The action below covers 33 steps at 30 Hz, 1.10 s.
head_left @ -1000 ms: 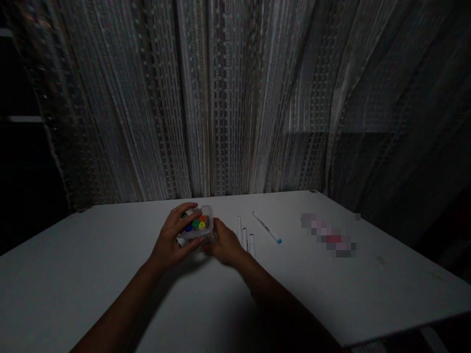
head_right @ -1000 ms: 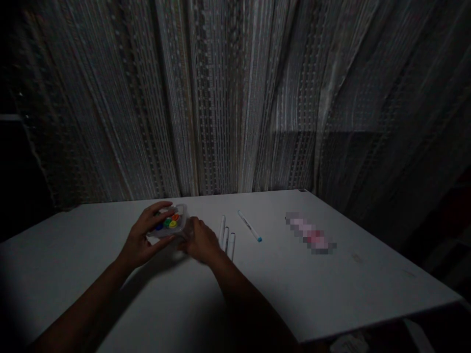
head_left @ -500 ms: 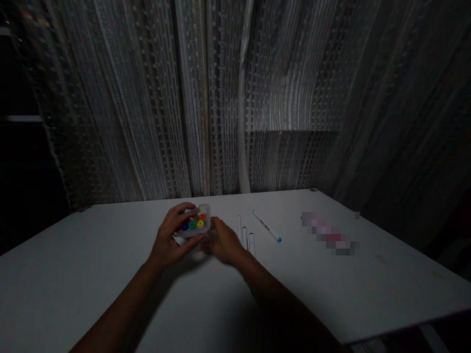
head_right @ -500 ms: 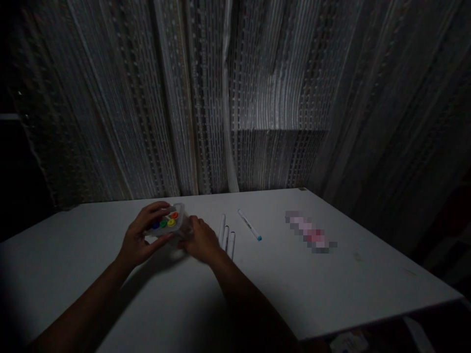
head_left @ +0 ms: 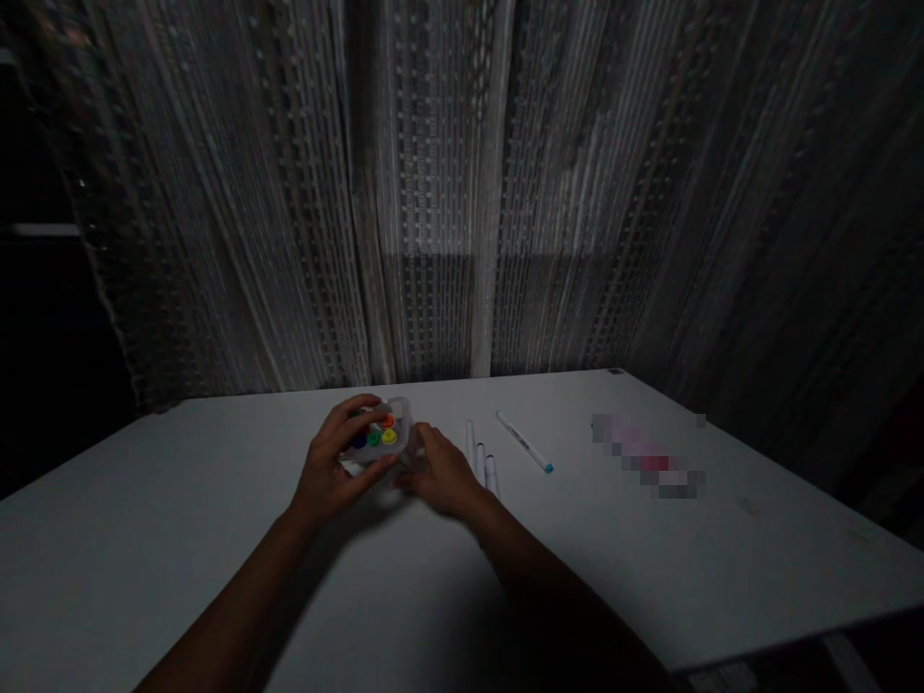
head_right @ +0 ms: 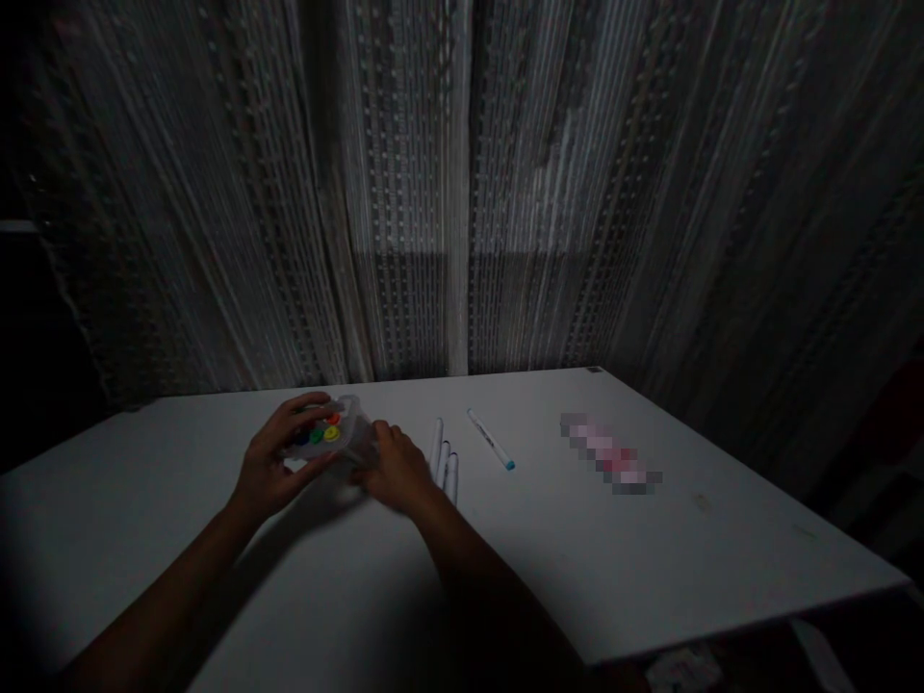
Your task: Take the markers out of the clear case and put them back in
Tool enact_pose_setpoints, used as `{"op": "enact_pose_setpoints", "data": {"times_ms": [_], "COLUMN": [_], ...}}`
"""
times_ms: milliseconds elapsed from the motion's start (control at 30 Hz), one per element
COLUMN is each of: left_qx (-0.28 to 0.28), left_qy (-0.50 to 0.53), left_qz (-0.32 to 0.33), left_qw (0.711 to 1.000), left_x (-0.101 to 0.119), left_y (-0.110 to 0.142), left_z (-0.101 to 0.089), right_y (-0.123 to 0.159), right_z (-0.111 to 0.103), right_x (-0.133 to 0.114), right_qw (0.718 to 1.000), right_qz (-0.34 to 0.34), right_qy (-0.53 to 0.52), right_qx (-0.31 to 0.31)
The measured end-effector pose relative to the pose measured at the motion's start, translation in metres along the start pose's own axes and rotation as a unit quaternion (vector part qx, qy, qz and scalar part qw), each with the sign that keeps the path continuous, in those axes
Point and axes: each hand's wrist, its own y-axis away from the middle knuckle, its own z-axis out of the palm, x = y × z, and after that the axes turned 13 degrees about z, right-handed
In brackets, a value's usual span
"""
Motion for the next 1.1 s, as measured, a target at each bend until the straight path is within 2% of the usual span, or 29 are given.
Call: {"op": "enact_pose_setpoints", "data": {"times_ms": [267,467,633,800,967,1100], "left_qx": [0.010,-0.019,-0.010,-0.030,0.004,0.003], "left_qy": [0.002,-0.017,-0.023,-0.030,0.014,0.038], "left_qz": [-0.030,0.027,0.027,0.050,-0.009,-0.030], "left_qw": [0.999,0.999,0.999,0.998,1.000,0.999], "left_x": [-0.0035,-0.0043,-0.0048,-0.0016,-0.0025,-0.0066], "left_y": [0.0029,0.0012,0.0004,-0.0020,-0.0005,0.0020], "left_z": [0.0003,-0.0012,-0.0032,-0.0052,-0.0056,-0.0044], "right_y": [-0.0010,0.0002,-0.0005,0.0001,0.0015,0.0005], "right_z": [-0.0012,-0.0010,-0.0010,-0.0024,-0.0037,-0.0027], "right_x": [-0.0020,-0.0026,-0.0037,-0.0064,-0.0097,-0.0088], "right_qw": [1.000,1.000,1.000,1.000,1.000,1.000], "right_qz": [0.014,0.012,0.017,0.005,0.014,0.023], "right_qy": [-0.002,-0.007,-0.001,0.014,0.018,0.007], "right_qx": [-0.007,-0.008,-0.009,-0.006,-0.010,-0.012]}}
